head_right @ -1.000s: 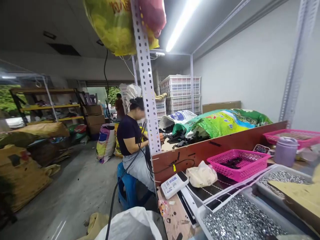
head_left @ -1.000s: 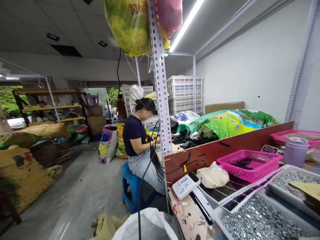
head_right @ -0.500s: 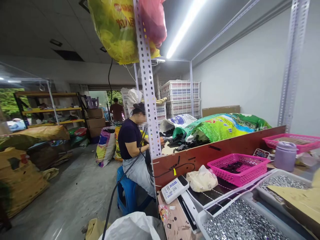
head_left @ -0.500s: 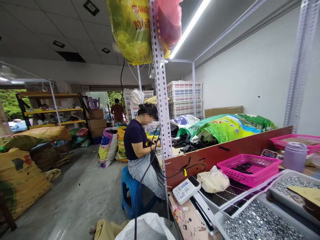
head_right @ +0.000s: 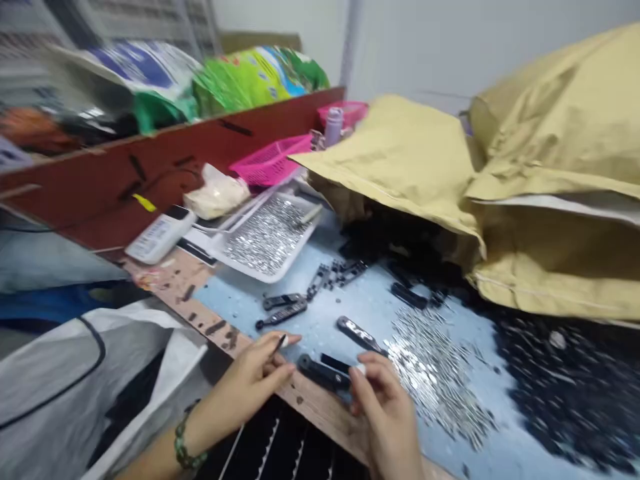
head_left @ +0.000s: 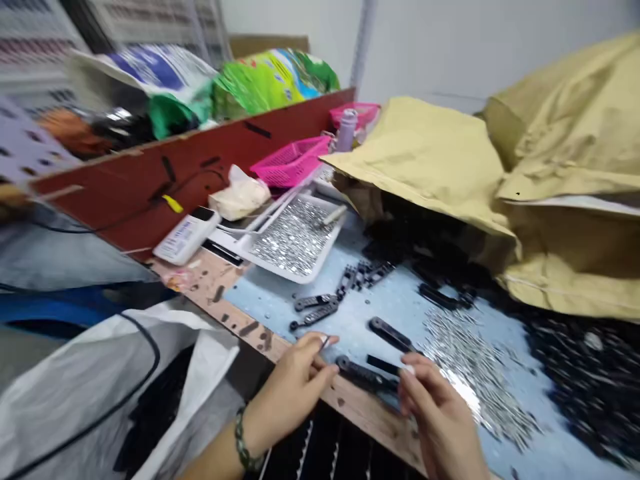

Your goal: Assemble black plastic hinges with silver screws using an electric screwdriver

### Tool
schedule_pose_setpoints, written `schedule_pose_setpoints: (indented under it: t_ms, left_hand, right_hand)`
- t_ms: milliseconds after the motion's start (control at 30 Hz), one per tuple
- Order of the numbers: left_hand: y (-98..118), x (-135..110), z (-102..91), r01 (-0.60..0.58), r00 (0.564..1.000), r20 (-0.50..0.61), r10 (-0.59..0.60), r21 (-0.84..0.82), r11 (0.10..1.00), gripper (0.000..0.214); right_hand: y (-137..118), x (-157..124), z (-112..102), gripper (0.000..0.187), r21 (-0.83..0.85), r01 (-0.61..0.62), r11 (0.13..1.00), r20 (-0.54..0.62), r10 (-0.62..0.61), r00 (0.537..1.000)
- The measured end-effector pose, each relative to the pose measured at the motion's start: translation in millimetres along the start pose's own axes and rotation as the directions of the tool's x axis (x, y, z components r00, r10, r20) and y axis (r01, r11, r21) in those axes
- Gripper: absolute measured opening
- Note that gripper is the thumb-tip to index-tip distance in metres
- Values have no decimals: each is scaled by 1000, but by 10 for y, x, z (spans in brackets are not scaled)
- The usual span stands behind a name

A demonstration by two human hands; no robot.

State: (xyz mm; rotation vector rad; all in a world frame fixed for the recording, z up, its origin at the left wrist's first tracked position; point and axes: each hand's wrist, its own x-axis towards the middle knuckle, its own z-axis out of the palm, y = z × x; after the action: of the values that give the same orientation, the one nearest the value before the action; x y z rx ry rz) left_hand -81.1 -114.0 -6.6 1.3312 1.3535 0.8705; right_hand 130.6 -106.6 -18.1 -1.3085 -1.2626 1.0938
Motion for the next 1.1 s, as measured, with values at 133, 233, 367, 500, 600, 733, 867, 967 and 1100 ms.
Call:
schedule_pose_setpoints:
  t_ms: [133, 233, 367, 500, 600, 733, 867, 967, 1100]
  left_hand:
    - [-39, 67, 59, 29, 996, 85, -31, 29, 999, 23]
    - [-40, 73, 118, 34, 996, 85, -34, 0, 999, 24]
    - [-61, 100, 162, 55, 994, 100, -51, -39, 998, 22]
    - [-52, 115, 153, 55, 992, 118, -49, -48, 997, 20]
    - [-53, 114, 146, 59, 992, 116, -53, -47, 997, 18]
    - [-59, 108, 172, 81, 992, 99, -76, -43, 996, 17]
    - [-19, 123, 225, 73, 997, 24, -75, 95, 993, 14]
    - [10, 146, 253, 61, 998, -9, -60, 185, 981, 11]
    - [-7, 166, 252, 85, 996, 4, -87, 191, 978, 11]
  right_hand:
    - [27, -55, 72, 33, 58, -239, 969, -17, 241, 970]
    - [38, -36, 130, 36, -44, -178, 983, -13, 178, 984]
    - [40, -28, 100, 35, -162, -113, 980, -9, 113, 994]
    - [18, -16, 89, 33, -185, -117, 976, 9, 120, 993]
    - [14, -11, 105, 32, -195, -114, 974, 29, 122, 992]
    - [26, -35, 122, 32, -219, -113, 969, 42, 125, 991]
    - [25, -67, 137, 31, -239, -98, 966, 38, 110, 993]
    - [12, -70, 138, 30, -283, -86, 955, 35, 100, 994]
    - [-11, -39, 110, 28, -342, -126, 931, 77, 161, 984]
